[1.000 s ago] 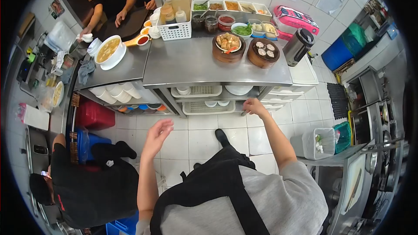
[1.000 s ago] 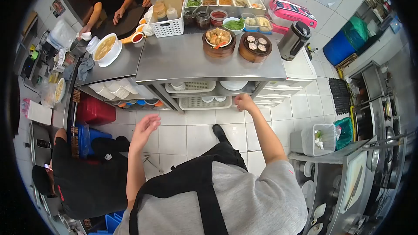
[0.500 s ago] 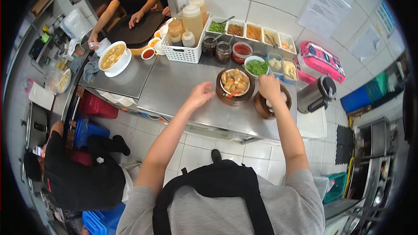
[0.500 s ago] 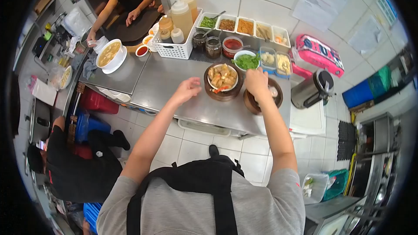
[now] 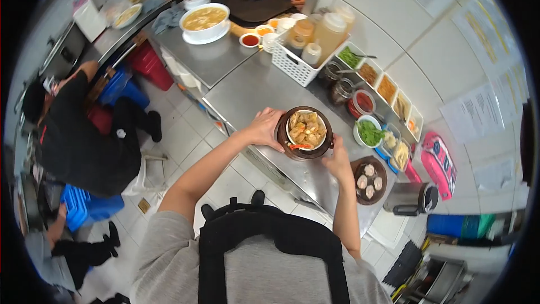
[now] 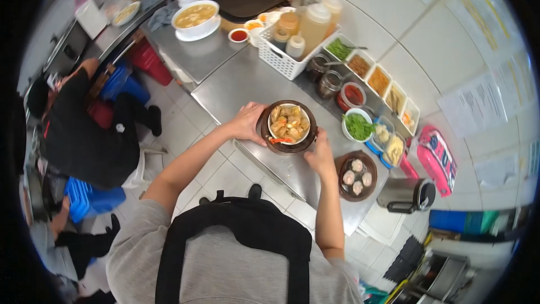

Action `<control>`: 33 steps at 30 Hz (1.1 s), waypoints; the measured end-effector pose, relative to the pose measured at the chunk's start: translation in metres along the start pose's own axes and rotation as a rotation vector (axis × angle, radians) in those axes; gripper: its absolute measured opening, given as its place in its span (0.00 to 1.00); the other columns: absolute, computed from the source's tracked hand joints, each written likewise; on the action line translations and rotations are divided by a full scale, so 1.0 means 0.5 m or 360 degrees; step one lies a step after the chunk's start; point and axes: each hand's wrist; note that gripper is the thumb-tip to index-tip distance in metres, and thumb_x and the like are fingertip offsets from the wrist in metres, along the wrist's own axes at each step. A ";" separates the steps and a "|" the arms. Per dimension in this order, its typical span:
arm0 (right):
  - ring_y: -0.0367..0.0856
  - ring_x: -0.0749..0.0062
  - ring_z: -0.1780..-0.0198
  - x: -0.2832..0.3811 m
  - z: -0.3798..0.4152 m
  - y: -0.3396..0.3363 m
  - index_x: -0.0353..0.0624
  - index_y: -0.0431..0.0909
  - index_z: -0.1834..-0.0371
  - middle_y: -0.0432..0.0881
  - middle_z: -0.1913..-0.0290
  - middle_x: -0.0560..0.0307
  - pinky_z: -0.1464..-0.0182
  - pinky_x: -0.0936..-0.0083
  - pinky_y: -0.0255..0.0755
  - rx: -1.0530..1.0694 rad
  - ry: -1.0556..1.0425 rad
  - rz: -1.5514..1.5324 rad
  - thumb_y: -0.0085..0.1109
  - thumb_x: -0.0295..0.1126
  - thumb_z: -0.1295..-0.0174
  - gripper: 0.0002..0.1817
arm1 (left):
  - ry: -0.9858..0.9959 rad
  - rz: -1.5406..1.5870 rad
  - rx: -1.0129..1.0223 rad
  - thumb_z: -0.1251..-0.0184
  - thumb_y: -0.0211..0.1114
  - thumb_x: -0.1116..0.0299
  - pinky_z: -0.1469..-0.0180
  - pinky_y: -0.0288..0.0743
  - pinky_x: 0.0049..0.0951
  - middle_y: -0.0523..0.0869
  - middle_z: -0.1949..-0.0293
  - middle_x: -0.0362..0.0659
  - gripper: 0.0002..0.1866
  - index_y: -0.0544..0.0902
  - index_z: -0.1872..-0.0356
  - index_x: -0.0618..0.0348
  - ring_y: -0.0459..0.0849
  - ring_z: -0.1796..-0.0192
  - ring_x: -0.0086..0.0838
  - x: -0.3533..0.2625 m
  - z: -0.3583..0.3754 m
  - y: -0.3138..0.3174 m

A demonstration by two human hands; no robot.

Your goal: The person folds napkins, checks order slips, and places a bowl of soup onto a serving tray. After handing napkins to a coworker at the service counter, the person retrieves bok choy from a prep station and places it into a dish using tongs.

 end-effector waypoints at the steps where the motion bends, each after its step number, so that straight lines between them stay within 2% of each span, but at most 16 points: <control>1: 0.66 0.45 0.40 0.010 0.000 0.012 0.32 0.49 0.34 0.67 0.42 0.34 0.38 0.62 0.60 0.0032 -0.0040 -0.0202 0.69 0.24 0.62 0.50 | -0.0022 0.0013 -0.0001 0.78 0.80 0.49 0.40 0.55 0.44 0.72 0.44 0.48 0.59 0.60 0.36 0.58 0.63 0.39 0.44 0.010 0.012 -0.010; 2: 0.66 0.45 0.40 0.006 -0.007 0.027 0.32 0.49 0.34 0.67 0.42 0.34 0.38 0.62 0.60 0.0071 -0.0081 -0.0199 0.69 0.24 0.62 0.50 | -0.0065 0.0013 -0.0038 0.78 0.80 0.49 0.40 0.55 0.44 0.72 0.44 0.48 0.59 0.60 0.36 0.58 0.63 0.39 0.44 0.018 0.018 -0.018; 4: 0.64 0.48 0.38 -0.015 -0.026 0.070 0.33 0.42 0.31 0.62 0.37 0.35 0.35 0.66 0.57 0.0083 -0.0090 -0.0632 0.79 0.28 0.74 0.64 | 0.0033 0.0026 -0.0047 0.79 0.80 0.49 0.41 0.56 0.43 0.71 0.43 0.47 0.61 0.58 0.35 0.56 0.63 0.40 0.44 0.025 0.026 -0.025; 6: 0.64 0.53 0.38 -0.005 -0.041 0.072 0.33 0.44 0.32 0.63 0.38 0.39 0.35 0.67 0.57 0.0072 -0.0178 -0.0619 0.80 0.27 0.77 0.65 | -0.0032 0.0002 0.0015 0.79 0.80 0.49 0.42 0.56 0.44 0.71 0.42 0.46 0.62 0.57 0.34 0.54 0.63 0.40 0.44 0.007 0.025 -0.039; 8: 0.62 0.60 0.35 0.025 -0.039 0.060 0.33 0.41 0.33 0.61 0.37 0.43 0.33 0.69 0.57 0.0189 -0.0162 -0.0900 0.77 0.19 0.76 0.64 | 0.0013 0.0102 -0.0014 0.80 0.80 0.49 0.42 0.56 0.44 0.71 0.42 0.45 0.62 0.57 0.34 0.53 0.64 0.40 0.43 0.015 0.030 -0.033; 9: 0.65 0.61 0.37 0.013 -0.041 0.072 0.35 0.44 0.33 0.63 0.38 0.46 0.36 0.68 0.62 0.0138 -0.0201 -0.0829 0.78 0.19 0.76 0.63 | 0.0032 0.0076 -0.0040 0.80 0.80 0.51 0.42 0.57 0.43 0.71 0.41 0.45 0.62 0.57 0.34 0.52 0.65 0.41 0.43 0.021 0.034 -0.031; 13: 0.67 0.61 0.40 0.037 -0.032 0.081 0.36 0.43 0.32 0.65 0.39 0.46 0.38 0.68 0.65 0.0029 -0.0271 -0.0649 0.77 0.19 0.76 0.64 | -0.0010 0.0161 -0.0070 0.79 0.80 0.52 0.39 0.57 0.43 0.71 0.41 0.47 0.62 0.57 0.34 0.54 0.66 0.41 0.43 0.022 0.065 -0.044; 15: 0.66 0.57 0.40 0.048 -0.032 0.089 0.37 0.46 0.32 0.59 0.38 0.44 0.37 0.66 0.62 0.0110 -0.0208 -0.0794 0.81 0.25 0.80 0.66 | 0.0081 0.0262 -0.0128 0.77 0.81 0.54 0.36 0.58 0.41 0.69 0.41 0.50 0.62 0.55 0.34 0.58 0.66 0.39 0.44 0.031 0.083 -0.049; 18: 0.65 0.57 0.39 0.089 -0.030 0.076 0.37 0.46 0.32 0.61 0.38 0.44 0.37 0.66 0.63 0.0211 -0.0176 -0.0665 0.81 0.26 0.78 0.65 | 0.0234 0.0522 -0.0281 0.75 0.81 0.55 0.35 0.59 0.40 0.68 0.41 0.53 0.61 0.54 0.34 0.61 0.66 0.37 0.45 0.042 0.112 -0.046; 20: 0.66 0.58 0.39 0.114 -0.025 0.068 0.37 0.46 0.32 0.61 0.37 0.45 0.39 0.66 0.63 0.0238 -0.0275 -0.0660 0.81 0.28 0.77 0.64 | 0.0158 0.0481 -0.0308 0.74 0.82 0.57 0.35 0.60 0.40 0.67 0.40 0.54 0.62 0.53 0.34 0.62 0.66 0.36 0.45 0.026 0.143 -0.061; 23: 0.66 0.57 0.39 0.176 -0.017 0.084 0.36 0.47 0.32 0.62 0.36 0.46 0.40 0.63 0.63 0.0376 -0.0498 -0.0728 0.80 0.31 0.76 0.64 | 0.0102 0.0689 -0.0371 0.75 0.82 0.60 0.34 0.59 0.38 0.66 0.37 0.52 0.62 0.53 0.33 0.65 0.64 0.35 0.41 0.013 0.231 -0.096; 24: 0.65 0.56 0.38 0.197 -0.014 0.097 0.36 0.46 0.31 0.62 0.36 0.46 0.39 0.61 0.62 0.0426 -0.0579 -0.0796 0.81 0.33 0.77 0.65 | 0.0337 0.0849 -0.0469 0.74 0.82 0.60 0.34 0.59 0.37 0.66 0.37 0.53 0.61 0.54 0.34 0.66 0.64 0.34 0.40 0.002 0.252 -0.114; 26: 0.64 0.56 0.37 0.235 0.013 0.121 0.36 0.46 0.31 0.62 0.36 0.46 0.38 0.60 0.60 0.0509 -0.0593 -0.0903 0.81 0.37 0.78 0.67 | 0.0190 0.0653 -0.0551 0.74 0.82 0.57 0.34 0.59 0.36 0.66 0.38 0.53 0.62 0.53 0.34 0.67 0.64 0.35 0.40 -0.002 0.332 -0.118; 28: 0.63 0.57 0.37 0.287 0.039 0.150 0.38 0.48 0.31 0.61 0.36 0.47 0.35 0.62 0.58 0.0680 -0.0543 -0.1001 0.80 0.33 0.80 0.66 | 0.0163 0.0664 -0.0672 0.76 0.82 0.55 0.34 0.58 0.38 0.66 0.38 0.54 0.63 0.53 0.34 0.67 0.64 0.35 0.42 -0.003 0.418 -0.119; 30: 0.63 0.56 0.36 0.335 0.082 0.185 0.38 0.46 0.31 0.62 0.36 0.47 0.35 0.62 0.58 0.0652 -0.0798 -0.0837 0.80 0.33 0.79 0.66 | -0.0044 0.0466 -0.0776 0.78 0.82 0.56 0.34 0.58 0.39 0.67 0.39 0.54 0.63 0.54 0.35 0.66 0.64 0.36 0.45 -0.014 0.530 -0.118; 33: 0.63 0.57 0.36 0.454 0.159 0.251 0.39 0.46 0.30 0.62 0.36 0.47 0.35 0.63 0.58 0.0874 -0.0844 -0.0899 0.80 0.32 0.80 0.67 | -0.0164 0.0446 -0.0933 0.78 0.82 0.57 0.35 0.58 0.40 0.68 0.40 0.55 0.63 0.54 0.35 0.66 0.65 0.37 0.46 -0.024 0.706 -0.123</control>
Point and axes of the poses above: each hand's wrist, its own z-axis away from the middle knuckle, its own y-axis out of the palm, x = y × z
